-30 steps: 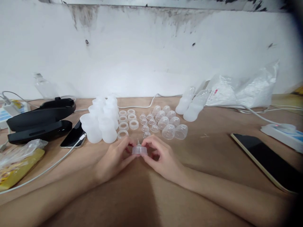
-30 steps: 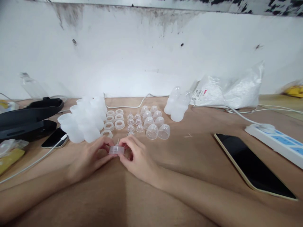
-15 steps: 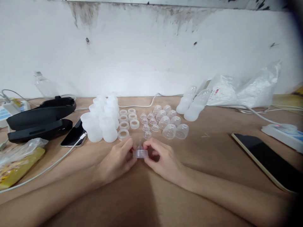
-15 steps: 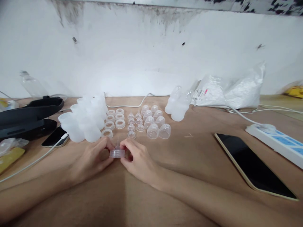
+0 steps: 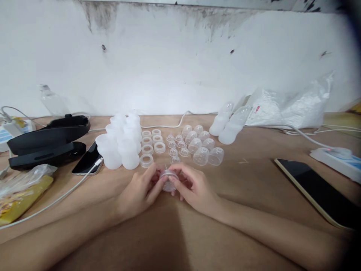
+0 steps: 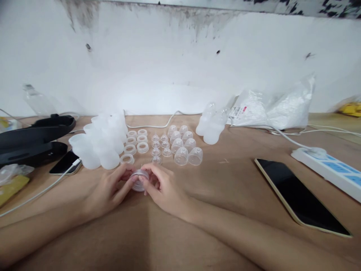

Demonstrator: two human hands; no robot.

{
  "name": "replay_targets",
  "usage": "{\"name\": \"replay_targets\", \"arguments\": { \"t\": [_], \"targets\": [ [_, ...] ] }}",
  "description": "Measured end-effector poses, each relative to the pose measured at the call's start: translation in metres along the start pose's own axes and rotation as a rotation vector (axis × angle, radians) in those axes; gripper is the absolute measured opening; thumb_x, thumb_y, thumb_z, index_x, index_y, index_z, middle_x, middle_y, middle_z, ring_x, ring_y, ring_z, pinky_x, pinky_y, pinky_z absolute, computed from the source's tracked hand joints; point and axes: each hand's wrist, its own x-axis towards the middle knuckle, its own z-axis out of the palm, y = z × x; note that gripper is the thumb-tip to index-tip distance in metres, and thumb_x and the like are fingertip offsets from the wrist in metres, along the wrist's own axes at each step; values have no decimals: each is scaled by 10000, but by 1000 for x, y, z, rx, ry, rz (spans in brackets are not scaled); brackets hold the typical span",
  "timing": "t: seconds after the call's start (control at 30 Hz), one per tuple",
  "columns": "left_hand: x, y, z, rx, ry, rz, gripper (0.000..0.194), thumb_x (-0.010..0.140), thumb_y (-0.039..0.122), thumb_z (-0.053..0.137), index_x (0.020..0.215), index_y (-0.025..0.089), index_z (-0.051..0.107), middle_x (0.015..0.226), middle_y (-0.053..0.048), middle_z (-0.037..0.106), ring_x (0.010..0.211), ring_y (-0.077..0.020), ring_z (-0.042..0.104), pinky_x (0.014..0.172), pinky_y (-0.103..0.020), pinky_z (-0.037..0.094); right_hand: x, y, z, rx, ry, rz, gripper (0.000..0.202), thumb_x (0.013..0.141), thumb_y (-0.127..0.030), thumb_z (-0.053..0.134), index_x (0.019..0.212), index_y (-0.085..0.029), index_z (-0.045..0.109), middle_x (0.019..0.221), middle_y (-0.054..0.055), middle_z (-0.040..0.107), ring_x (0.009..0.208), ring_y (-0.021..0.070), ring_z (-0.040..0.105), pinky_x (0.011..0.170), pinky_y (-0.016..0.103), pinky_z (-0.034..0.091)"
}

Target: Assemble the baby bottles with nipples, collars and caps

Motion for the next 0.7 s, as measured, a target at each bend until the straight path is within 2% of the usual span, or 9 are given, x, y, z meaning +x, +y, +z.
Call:
{"name": "replay_targets", "arguments": {
  "t": [0.13, 0.33, 0.5, 0.6, 0.7],
  "targets": [
    [1, 0, 2, 64, -30, -20, 110, 883, 273, 375, 891, 184, 439, 663, 28, 576, 541, -101, 525, 509, -201, 384, -2, 0, 1, -105, 24, -52, 92, 862, -261, 424, 858, -183, 472, 655, -27, 494, 538, 73, 504, 496, 193, 397],
    [1, 1, 5, 153, -27, -14, 36, 851, 212, 403, 854, 191, 432, 674, 37, 568, 555, -97, 506, 512, -196, 355, -2, 1, 3, -214, 55, -120, 86, 856, -194, 397, 780, -181, 433, 620, -37, 446, 529, 72, 429, 490, 195, 356],
    [1, -2, -1, 147, -30, 24, 41, 850, 229, 416, 869, 193, 420, 653, 49, 530, 521, -83, 464, 497, -188, 330, -1, 0, 1, -204, 42, -99, 70, 863, -210, 400, 854, -181, 464, 700, -18, 500, 595, 80, 475, 538, 197, 396],
    [1, -7, -6, 151, -103, 29, 95, 823, 249, 473, 866, 200, 404, 599, 74, 466, 476, -73, 415, 454, -177, 291, 0, 0, -2, -216, -6, -111, 142, 786, -169, 506, 921, -189, 468, 762, -18, 532, 612, 80, 494, 550, 194, 420],
    [0, -9, -8, 171, -166, 43, 120, 783, 186, 498, 848, 207, 400, 567, 90, 426, 458, -65, 395, 447, -170, 280, 0, 0, -5, -256, -57, -164, 246, 697, -70, 526, 906, -191, 477, 799, -15, 544, 631, 82, 511, 549, 185, 434]
  ]
}}
